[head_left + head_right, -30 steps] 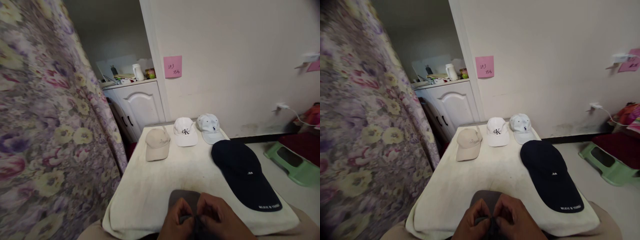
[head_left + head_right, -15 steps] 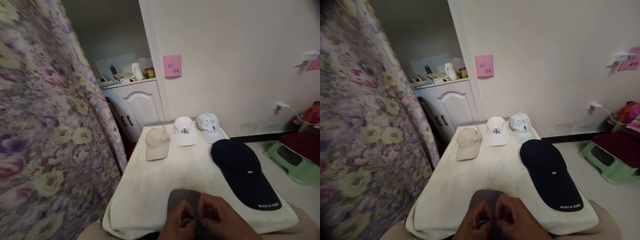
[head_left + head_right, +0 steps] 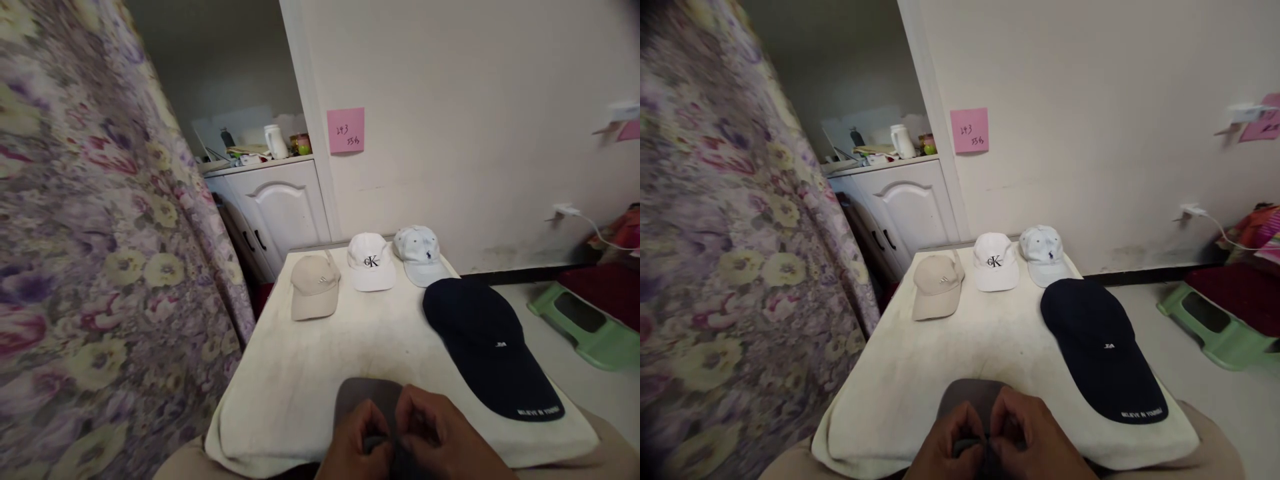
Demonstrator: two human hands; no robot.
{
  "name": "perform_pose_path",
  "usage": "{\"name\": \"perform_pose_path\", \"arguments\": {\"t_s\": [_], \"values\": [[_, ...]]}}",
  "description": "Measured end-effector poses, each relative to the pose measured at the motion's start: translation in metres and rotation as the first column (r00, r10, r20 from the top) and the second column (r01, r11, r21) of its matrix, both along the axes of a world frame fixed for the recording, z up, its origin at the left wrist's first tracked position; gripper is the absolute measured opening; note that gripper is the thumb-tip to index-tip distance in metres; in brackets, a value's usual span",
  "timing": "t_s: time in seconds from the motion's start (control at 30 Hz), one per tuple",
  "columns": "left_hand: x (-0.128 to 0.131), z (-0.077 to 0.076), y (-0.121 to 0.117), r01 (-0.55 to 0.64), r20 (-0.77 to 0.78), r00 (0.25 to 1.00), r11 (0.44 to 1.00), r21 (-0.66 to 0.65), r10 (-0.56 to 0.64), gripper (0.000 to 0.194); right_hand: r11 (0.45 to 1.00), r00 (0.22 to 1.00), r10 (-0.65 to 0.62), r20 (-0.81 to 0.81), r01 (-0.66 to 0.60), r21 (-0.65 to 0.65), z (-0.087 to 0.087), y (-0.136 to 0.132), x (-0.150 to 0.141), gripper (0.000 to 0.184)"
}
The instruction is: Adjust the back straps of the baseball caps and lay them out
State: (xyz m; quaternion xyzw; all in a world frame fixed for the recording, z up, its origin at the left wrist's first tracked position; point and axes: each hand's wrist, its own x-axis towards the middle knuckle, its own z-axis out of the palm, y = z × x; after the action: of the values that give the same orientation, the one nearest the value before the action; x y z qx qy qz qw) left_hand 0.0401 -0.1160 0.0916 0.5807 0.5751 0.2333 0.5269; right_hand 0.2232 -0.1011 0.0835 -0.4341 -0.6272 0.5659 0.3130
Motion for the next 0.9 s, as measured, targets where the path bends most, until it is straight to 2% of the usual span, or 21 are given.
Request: {"name": "perform_pose_path", "arguments": {"t_s": [0.27,0.4,0.7,0.9], "values": [[-0.001,0.004,-0.001,0.032,0.066,0.997,0.999,0.023,-0.033,0.007,0.999,0.999,-0.011,0.042,0.01,0.043,0.0,0.0,-0.002,0.017],[-0.001,0.004,-0.001,0.022,0.096,0.995,1.0,-0.015,-0.02,0.01,0.999,0.999,-0.004,0.049,0.002,0.055,0.0,-0.001,-0.003,0.017],[-0.005,-0.004,0.002,-0.009,0.166,0.986,1.0,-0.005,0.01,0.012,0.998,0.997,0.017,-0.075,-0.013,0.055,0.005,-0.001,0.006,0.013],[-0.006,0.004,0.001,-0.02,0.205,0.978,1.0,-0.021,0.023,0.021,0.999,0.992,0.032,-0.123,-0.037,-0.04,-0.003,-0.001,0.006,0.016]]}}
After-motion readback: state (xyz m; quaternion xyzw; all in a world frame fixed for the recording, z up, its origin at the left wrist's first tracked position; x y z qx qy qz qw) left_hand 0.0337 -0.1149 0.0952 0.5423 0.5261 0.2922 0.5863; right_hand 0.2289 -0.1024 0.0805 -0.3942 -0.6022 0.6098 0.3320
